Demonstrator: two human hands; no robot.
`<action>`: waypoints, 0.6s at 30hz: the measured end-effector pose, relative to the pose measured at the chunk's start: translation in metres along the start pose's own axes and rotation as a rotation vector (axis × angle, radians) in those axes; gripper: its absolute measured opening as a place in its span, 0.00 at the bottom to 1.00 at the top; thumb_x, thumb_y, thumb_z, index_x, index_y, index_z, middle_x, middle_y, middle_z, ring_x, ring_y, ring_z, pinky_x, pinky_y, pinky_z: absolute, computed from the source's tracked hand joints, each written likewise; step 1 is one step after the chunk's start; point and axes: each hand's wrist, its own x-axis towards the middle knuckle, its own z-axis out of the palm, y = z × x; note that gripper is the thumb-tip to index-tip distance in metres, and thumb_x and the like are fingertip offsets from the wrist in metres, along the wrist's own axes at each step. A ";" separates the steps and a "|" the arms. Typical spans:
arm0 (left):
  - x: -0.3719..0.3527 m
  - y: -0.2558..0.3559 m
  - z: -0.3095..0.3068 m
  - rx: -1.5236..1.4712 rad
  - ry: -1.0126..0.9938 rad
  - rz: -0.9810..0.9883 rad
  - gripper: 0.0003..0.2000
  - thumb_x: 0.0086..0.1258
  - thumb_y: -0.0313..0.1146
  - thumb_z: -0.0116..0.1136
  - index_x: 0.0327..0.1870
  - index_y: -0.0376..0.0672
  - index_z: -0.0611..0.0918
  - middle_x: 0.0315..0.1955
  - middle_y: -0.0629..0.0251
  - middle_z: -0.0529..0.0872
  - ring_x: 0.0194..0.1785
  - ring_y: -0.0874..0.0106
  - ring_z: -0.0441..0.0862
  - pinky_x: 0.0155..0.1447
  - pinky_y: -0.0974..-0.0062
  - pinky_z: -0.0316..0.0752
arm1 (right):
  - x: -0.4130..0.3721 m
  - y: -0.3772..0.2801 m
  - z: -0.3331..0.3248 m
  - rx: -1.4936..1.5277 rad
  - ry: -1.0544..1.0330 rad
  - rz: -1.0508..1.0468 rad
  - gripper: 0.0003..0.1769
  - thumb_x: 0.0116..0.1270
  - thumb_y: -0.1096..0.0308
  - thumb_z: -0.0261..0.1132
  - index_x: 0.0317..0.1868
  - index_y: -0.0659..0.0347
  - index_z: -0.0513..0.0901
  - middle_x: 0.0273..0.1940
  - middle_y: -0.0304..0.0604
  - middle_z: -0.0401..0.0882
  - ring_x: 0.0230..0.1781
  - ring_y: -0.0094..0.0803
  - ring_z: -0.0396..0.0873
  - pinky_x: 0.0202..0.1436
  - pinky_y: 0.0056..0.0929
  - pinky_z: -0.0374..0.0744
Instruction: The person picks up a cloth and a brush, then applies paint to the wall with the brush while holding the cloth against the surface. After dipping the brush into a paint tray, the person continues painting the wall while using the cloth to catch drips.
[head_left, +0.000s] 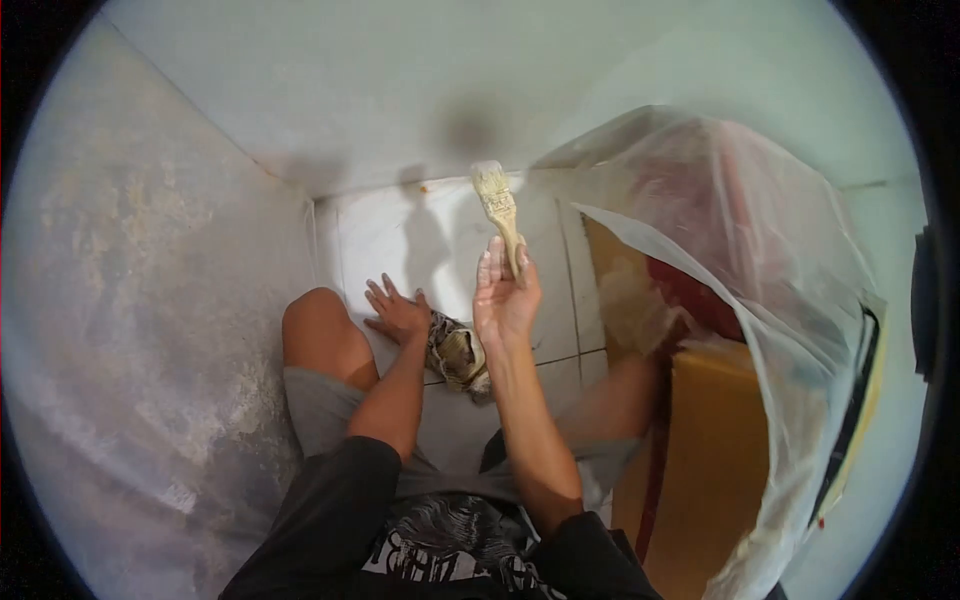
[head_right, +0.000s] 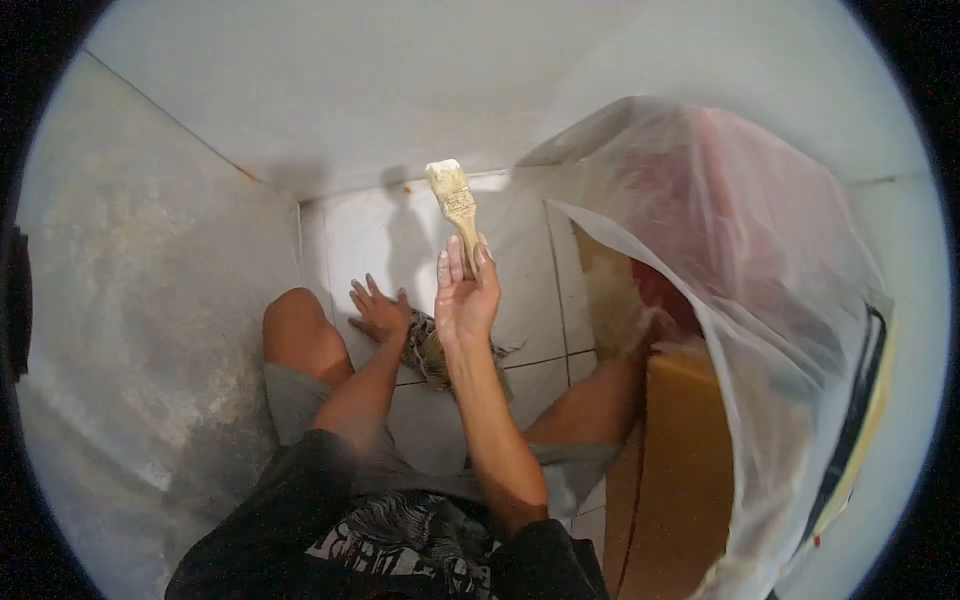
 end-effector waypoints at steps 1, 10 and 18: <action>-0.003 -0.006 0.010 0.035 0.090 0.054 0.37 0.62 0.54 0.51 0.70 0.49 0.55 0.72 0.56 0.45 0.74 0.58 0.42 0.68 0.39 0.42 | 0.021 0.020 -0.018 0.037 0.024 0.050 0.16 0.67 0.67 0.58 0.54 0.59 0.72 0.48 0.42 0.76 0.54 0.29 0.74 0.54 0.28 0.77; -0.004 -0.009 0.033 0.033 0.226 0.119 0.37 0.63 0.54 0.48 0.71 0.52 0.53 0.71 0.57 0.46 0.74 0.57 0.40 0.68 0.39 0.33 | 0.115 0.112 -0.128 0.081 0.079 0.186 0.25 0.66 0.62 0.59 0.61 0.61 0.67 0.49 0.42 0.76 0.47 0.26 0.75 0.44 0.21 0.76; -0.003 -0.004 0.028 -0.012 0.223 0.112 0.36 0.61 0.52 0.50 0.71 0.52 0.55 0.71 0.57 0.48 0.74 0.57 0.43 0.68 0.40 0.33 | 0.115 0.124 -0.111 -0.147 0.024 0.222 0.26 0.69 0.72 0.53 0.66 0.65 0.59 0.52 0.44 0.74 0.44 0.26 0.77 0.45 0.24 0.80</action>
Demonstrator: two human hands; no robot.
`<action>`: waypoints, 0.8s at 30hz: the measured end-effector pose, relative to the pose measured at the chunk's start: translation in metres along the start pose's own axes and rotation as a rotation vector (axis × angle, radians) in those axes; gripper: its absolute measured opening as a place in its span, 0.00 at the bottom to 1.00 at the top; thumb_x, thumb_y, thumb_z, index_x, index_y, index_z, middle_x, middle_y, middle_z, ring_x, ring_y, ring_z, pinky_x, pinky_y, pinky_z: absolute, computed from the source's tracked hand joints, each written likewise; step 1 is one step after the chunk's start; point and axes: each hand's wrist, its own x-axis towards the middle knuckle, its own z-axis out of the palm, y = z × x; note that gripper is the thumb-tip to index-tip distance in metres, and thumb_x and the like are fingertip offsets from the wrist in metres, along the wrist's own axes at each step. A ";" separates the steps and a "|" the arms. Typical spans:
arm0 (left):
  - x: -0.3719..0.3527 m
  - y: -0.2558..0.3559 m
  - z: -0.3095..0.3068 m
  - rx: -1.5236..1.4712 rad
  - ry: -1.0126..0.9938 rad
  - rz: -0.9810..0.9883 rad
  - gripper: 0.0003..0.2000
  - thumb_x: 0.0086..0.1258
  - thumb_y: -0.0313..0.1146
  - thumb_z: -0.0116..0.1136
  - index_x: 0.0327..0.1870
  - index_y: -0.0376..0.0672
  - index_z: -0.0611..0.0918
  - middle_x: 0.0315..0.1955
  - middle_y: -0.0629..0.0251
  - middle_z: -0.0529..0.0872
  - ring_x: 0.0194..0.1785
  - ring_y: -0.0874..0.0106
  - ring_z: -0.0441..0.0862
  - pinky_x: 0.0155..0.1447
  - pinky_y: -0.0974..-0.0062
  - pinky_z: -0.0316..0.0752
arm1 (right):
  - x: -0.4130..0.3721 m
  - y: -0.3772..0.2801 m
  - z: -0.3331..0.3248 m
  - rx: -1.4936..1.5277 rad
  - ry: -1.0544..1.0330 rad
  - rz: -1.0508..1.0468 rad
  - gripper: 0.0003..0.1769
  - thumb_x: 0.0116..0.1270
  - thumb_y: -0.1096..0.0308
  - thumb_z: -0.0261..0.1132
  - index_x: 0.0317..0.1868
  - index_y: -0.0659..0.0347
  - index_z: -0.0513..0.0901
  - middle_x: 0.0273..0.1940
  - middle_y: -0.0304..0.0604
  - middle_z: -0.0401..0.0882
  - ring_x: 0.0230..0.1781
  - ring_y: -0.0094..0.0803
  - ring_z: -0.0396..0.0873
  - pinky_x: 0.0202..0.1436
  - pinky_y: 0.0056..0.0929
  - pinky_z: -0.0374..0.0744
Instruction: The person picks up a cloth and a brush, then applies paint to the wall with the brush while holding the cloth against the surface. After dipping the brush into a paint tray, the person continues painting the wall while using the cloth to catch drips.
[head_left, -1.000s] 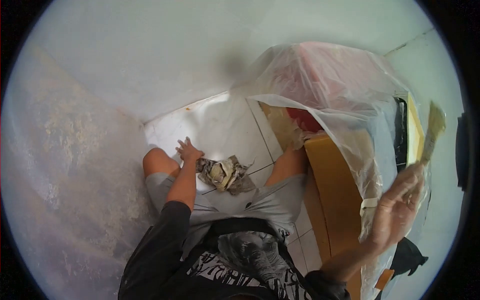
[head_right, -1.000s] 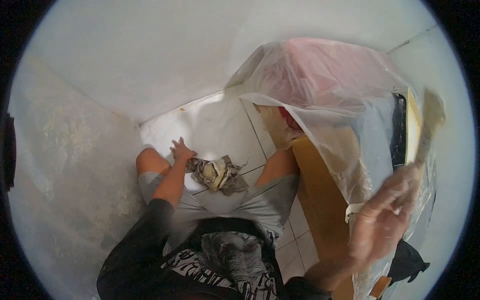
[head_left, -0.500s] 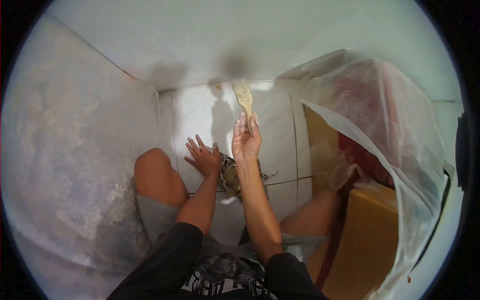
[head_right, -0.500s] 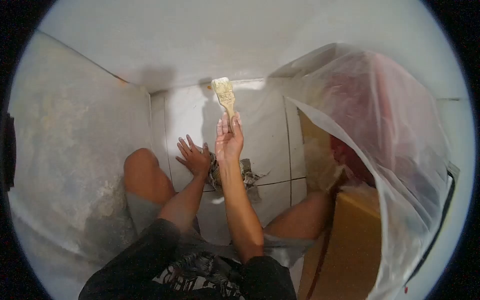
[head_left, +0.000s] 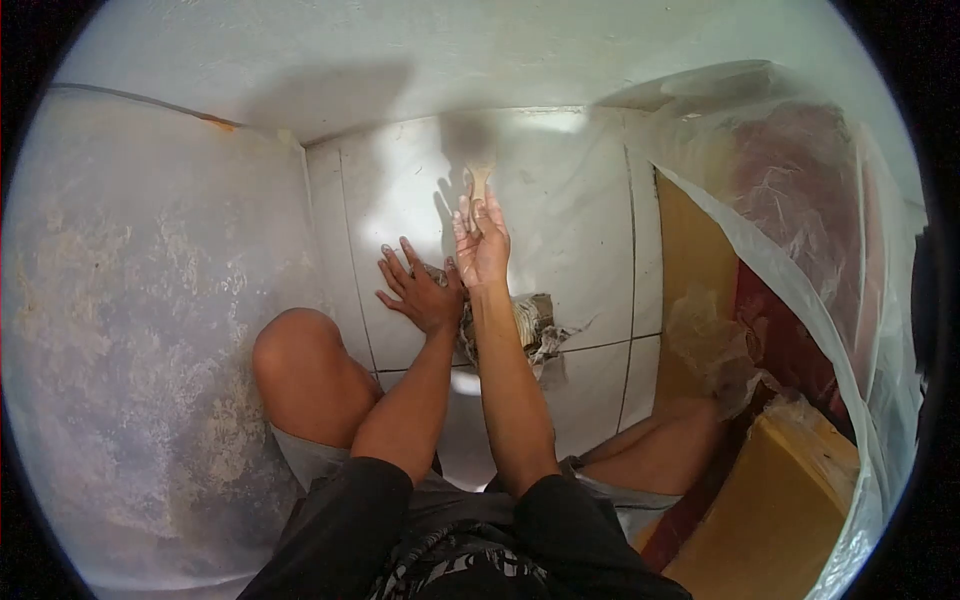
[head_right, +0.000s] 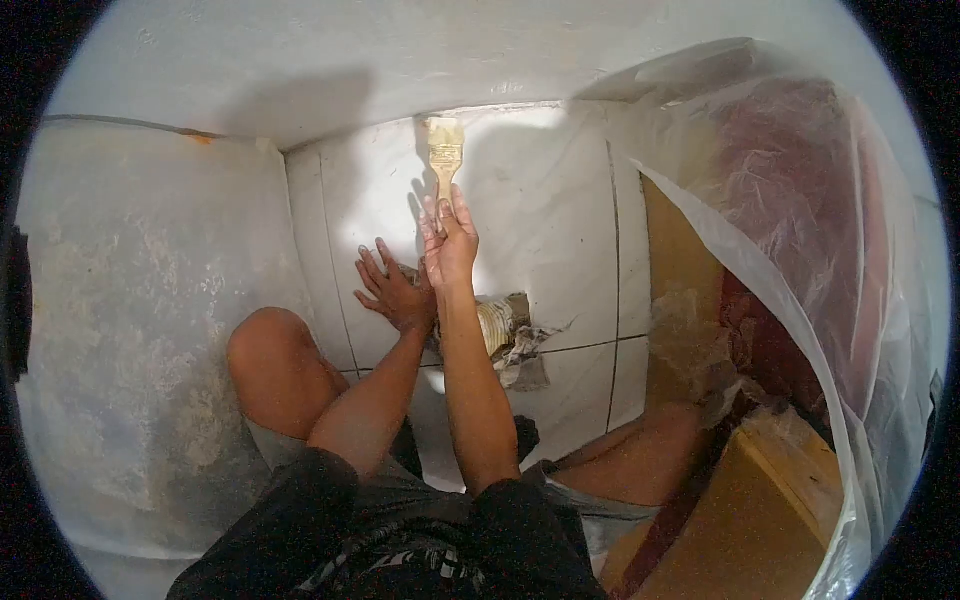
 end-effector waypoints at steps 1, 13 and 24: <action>0.000 0.000 -0.001 0.007 0.003 0.003 0.37 0.61 0.52 0.50 0.71 0.52 0.54 0.71 0.57 0.47 0.74 0.56 0.43 0.68 0.40 0.33 | -0.001 -0.004 0.005 -0.002 0.002 -0.001 0.26 0.69 0.72 0.53 0.66 0.65 0.59 0.52 0.44 0.74 0.44 0.26 0.77 0.45 0.24 0.80; 0.000 -0.002 0.002 0.032 -0.029 -0.003 0.38 0.62 0.52 0.51 0.72 0.52 0.52 0.71 0.56 0.45 0.74 0.56 0.41 0.68 0.39 0.32 | 0.066 -0.016 -0.006 -1.040 -0.020 -0.188 0.16 0.66 0.68 0.52 0.51 0.62 0.77 0.30 0.35 0.77 0.20 0.17 0.66 0.23 0.16 0.66; 0.000 -0.003 0.003 0.017 -0.037 0.000 0.38 0.62 0.52 0.52 0.72 0.53 0.52 0.71 0.57 0.46 0.74 0.57 0.39 0.68 0.40 0.31 | 0.074 -0.016 0.035 -1.355 0.304 -0.390 0.20 0.60 0.67 0.53 0.51 0.65 0.78 0.34 0.54 0.82 0.35 0.41 0.81 0.44 0.34 0.75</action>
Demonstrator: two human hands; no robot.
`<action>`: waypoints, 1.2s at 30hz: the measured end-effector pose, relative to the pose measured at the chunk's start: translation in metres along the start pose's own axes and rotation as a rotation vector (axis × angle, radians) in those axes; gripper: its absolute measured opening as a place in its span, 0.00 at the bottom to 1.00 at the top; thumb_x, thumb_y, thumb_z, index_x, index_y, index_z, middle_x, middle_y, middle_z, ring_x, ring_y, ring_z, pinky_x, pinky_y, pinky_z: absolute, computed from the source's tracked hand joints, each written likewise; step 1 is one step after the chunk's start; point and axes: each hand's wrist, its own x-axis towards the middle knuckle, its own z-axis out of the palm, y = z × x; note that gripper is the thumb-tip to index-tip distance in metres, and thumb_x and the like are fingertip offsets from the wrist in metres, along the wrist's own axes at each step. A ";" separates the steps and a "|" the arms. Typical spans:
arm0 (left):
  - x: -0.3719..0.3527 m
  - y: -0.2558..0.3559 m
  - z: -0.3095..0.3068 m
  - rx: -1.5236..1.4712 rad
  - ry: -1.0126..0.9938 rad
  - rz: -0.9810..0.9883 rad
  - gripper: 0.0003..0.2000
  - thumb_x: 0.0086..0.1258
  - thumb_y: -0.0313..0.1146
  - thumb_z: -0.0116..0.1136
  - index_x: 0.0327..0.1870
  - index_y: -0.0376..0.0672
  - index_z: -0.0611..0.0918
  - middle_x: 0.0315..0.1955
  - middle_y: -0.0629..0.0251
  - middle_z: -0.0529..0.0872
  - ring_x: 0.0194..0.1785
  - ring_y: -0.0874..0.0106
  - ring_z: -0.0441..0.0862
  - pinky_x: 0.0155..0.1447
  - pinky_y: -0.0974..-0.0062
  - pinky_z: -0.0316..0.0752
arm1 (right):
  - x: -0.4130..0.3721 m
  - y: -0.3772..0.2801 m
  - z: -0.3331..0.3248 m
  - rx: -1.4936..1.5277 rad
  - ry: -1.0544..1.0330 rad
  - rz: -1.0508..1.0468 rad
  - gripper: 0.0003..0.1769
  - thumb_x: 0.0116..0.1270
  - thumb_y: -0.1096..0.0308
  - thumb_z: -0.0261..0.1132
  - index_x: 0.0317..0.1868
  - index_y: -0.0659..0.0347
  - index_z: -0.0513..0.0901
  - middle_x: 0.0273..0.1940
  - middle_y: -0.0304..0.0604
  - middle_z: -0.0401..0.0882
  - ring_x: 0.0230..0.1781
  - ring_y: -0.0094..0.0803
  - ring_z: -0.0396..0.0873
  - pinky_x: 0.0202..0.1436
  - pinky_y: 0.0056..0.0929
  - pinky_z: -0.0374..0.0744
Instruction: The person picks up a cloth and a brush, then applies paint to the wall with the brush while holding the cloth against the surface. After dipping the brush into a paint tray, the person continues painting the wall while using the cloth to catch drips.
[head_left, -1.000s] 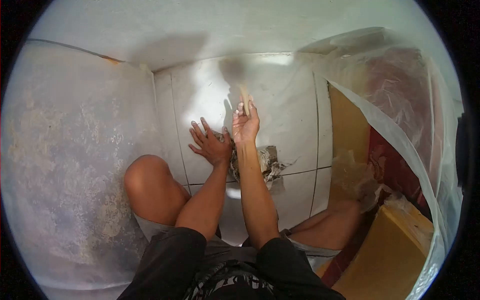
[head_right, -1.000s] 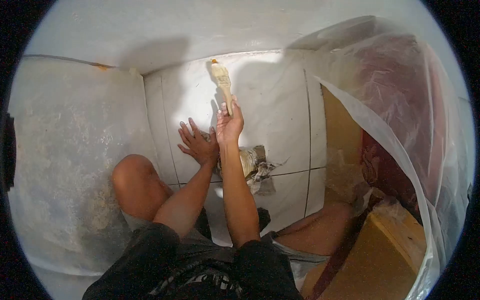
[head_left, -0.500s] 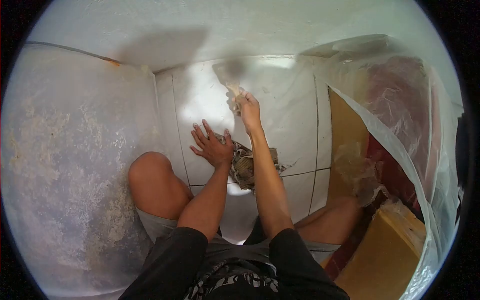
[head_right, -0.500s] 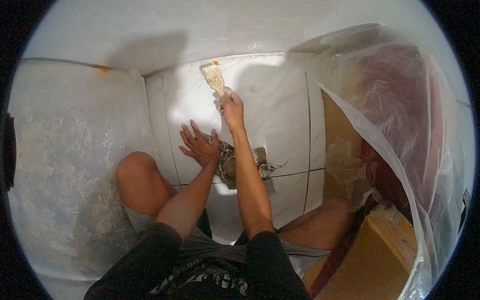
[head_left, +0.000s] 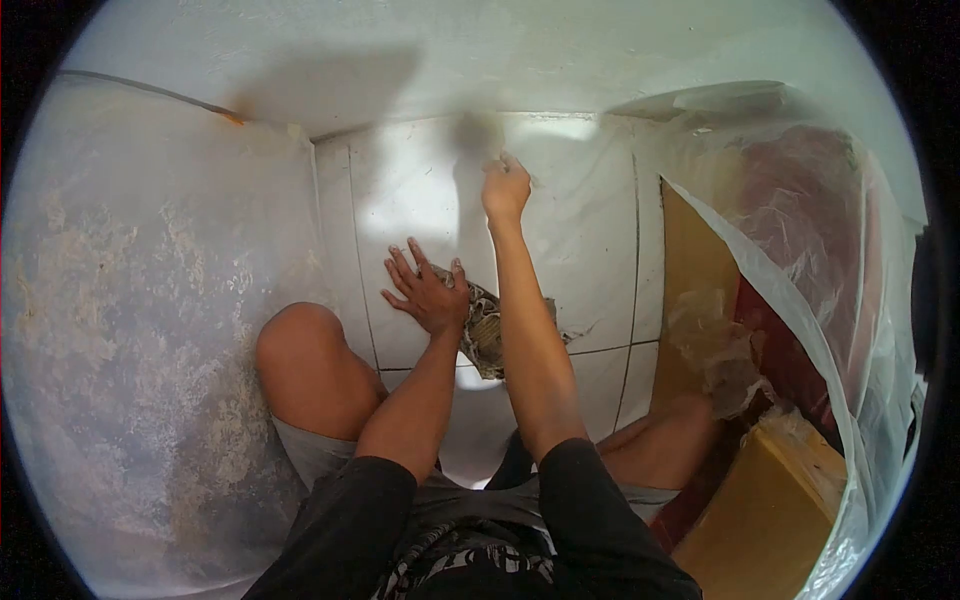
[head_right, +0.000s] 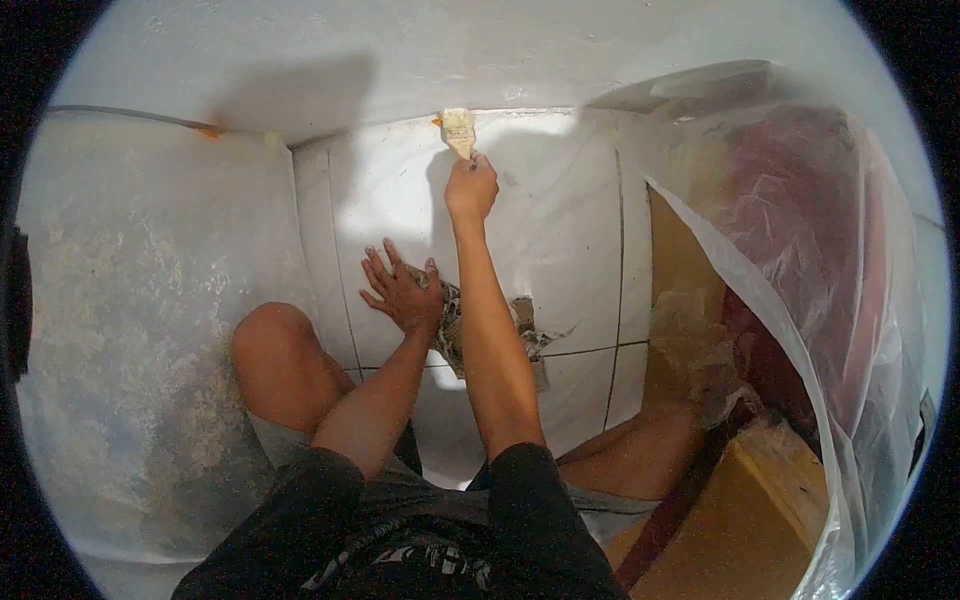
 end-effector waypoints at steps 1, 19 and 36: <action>0.000 0.000 0.001 -0.001 0.008 -0.001 0.38 0.61 0.52 0.52 0.72 0.52 0.53 0.71 0.57 0.47 0.74 0.57 0.39 0.68 0.40 0.31 | -0.001 -0.003 -0.001 0.000 0.003 0.002 0.20 0.60 0.67 0.53 0.51 0.65 0.78 0.34 0.54 0.82 0.35 0.41 0.81 0.44 0.34 0.75; 0.004 0.007 -0.005 -0.079 0.098 -0.049 0.33 0.58 0.47 0.58 0.65 0.47 0.64 0.66 0.54 0.57 0.71 0.55 0.50 0.67 0.40 0.40 | -0.018 -0.037 -0.024 0.456 -0.017 -0.192 0.16 0.60 0.68 0.53 0.43 0.67 0.82 0.22 0.39 0.76 0.23 0.22 0.69 0.31 0.24 0.69; 0.166 0.081 -0.003 0.057 -0.006 0.662 0.23 0.65 0.37 0.52 0.61 0.45 0.70 0.58 0.65 0.71 0.62 0.65 0.65 0.61 0.55 0.61 | -0.039 0.054 -0.143 0.500 -0.122 0.087 0.18 0.63 0.71 0.46 0.52 0.65 0.71 0.27 0.38 0.72 0.16 0.19 0.64 0.17 0.18 0.61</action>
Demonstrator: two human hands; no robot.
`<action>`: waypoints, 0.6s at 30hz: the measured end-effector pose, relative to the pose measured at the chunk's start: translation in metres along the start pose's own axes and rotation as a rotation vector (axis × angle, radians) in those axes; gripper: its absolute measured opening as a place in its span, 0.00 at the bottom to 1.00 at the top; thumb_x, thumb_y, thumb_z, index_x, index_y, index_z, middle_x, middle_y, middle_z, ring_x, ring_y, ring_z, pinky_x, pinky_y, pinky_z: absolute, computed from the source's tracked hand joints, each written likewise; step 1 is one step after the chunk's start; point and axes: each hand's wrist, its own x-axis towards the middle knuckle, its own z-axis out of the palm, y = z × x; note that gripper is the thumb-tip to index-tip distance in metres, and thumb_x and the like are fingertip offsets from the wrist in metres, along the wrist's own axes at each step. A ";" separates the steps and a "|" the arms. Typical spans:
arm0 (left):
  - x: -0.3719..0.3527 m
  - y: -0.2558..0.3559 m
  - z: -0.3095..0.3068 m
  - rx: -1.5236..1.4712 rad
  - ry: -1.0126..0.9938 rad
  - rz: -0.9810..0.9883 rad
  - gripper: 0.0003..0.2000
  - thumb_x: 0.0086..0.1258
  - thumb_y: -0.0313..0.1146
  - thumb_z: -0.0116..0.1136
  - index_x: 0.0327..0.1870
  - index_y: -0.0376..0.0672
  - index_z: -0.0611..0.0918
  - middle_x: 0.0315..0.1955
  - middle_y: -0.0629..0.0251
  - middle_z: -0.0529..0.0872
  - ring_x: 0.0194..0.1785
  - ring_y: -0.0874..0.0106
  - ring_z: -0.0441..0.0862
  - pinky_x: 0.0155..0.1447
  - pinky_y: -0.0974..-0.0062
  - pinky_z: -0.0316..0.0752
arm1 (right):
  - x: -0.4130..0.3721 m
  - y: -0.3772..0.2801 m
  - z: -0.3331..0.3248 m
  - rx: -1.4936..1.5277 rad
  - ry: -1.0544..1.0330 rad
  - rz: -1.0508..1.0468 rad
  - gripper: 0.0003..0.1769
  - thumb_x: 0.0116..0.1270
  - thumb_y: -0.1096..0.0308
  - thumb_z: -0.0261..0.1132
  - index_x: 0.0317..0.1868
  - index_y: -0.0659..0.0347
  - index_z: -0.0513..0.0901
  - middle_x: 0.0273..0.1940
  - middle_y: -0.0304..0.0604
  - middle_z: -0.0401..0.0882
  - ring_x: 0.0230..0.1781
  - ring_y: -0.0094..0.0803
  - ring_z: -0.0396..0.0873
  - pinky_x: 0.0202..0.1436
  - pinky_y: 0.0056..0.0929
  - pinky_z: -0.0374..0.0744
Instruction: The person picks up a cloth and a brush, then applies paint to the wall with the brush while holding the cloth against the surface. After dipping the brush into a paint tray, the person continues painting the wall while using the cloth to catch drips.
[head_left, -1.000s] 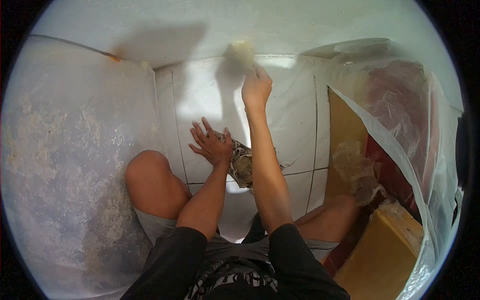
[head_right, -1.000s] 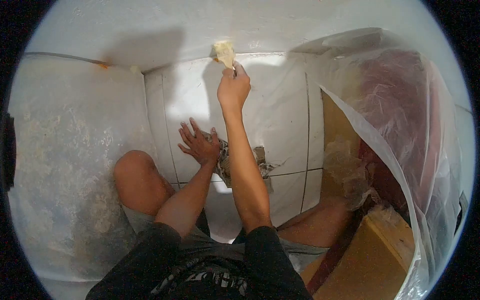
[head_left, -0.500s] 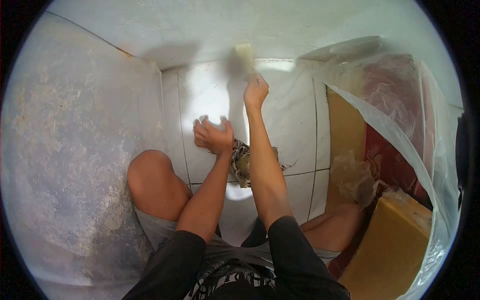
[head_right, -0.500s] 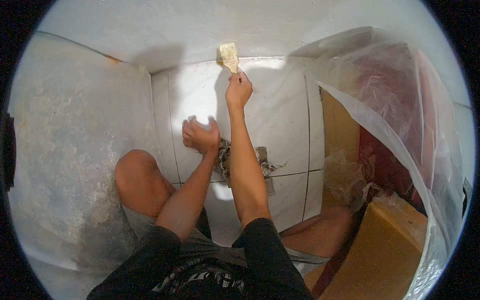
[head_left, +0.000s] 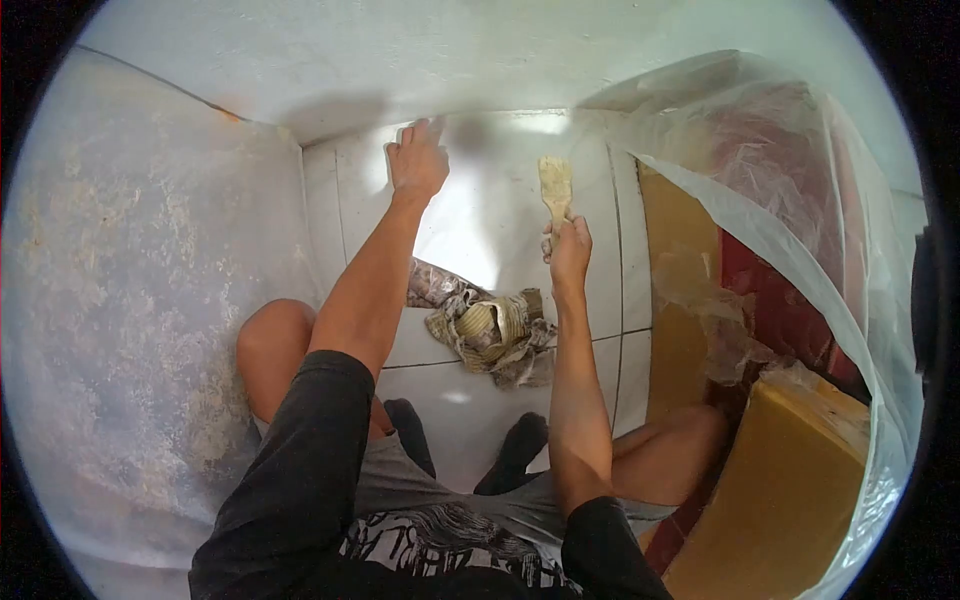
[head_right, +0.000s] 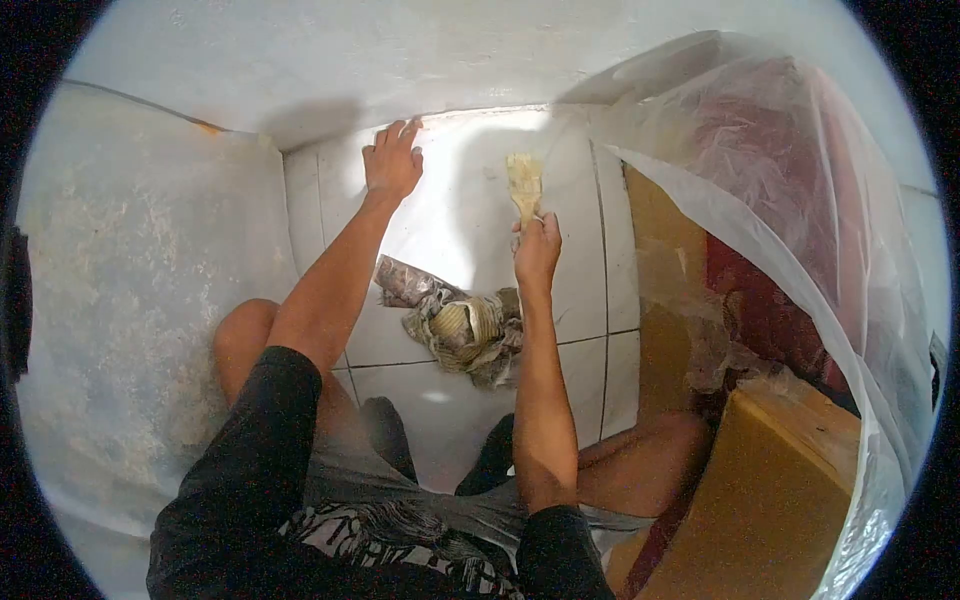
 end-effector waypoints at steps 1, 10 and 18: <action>0.000 0.001 -0.001 0.001 -0.004 -0.002 0.23 0.65 0.37 0.52 0.61 0.45 0.70 0.58 0.65 0.71 0.62 0.65 0.65 0.61 0.55 0.61 | 0.002 -0.002 0.005 0.005 -0.010 -0.007 0.17 0.63 0.70 0.46 0.50 0.64 0.71 0.27 0.38 0.72 0.16 0.19 0.63 0.16 0.18 0.61; -0.172 0.018 0.011 -0.131 0.246 -0.380 0.21 0.59 0.40 0.54 0.55 0.46 0.74 0.65 0.58 0.63 0.70 0.61 0.55 0.66 0.51 0.51 | 0.013 -0.023 0.106 -0.053 -0.142 0.088 0.10 0.62 0.69 0.50 0.39 0.65 0.75 0.23 0.39 0.72 0.14 0.22 0.65 0.15 0.21 0.64; -0.195 0.031 -0.004 -0.110 0.101 -0.466 0.29 0.60 0.44 0.54 0.63 0.48 0.66 0.67 0.61 0.58 0.71 0.61 0.51 0.69 0.51 0.46 | 0.073 -0.014 0.150 -0.152 -0.123 0.260 0.08 0.57 0.73 0.57 0.25 0.70 0.77 0.22 0.47 0.76 0.14 0.31 0.71 0.14 0.29 0.68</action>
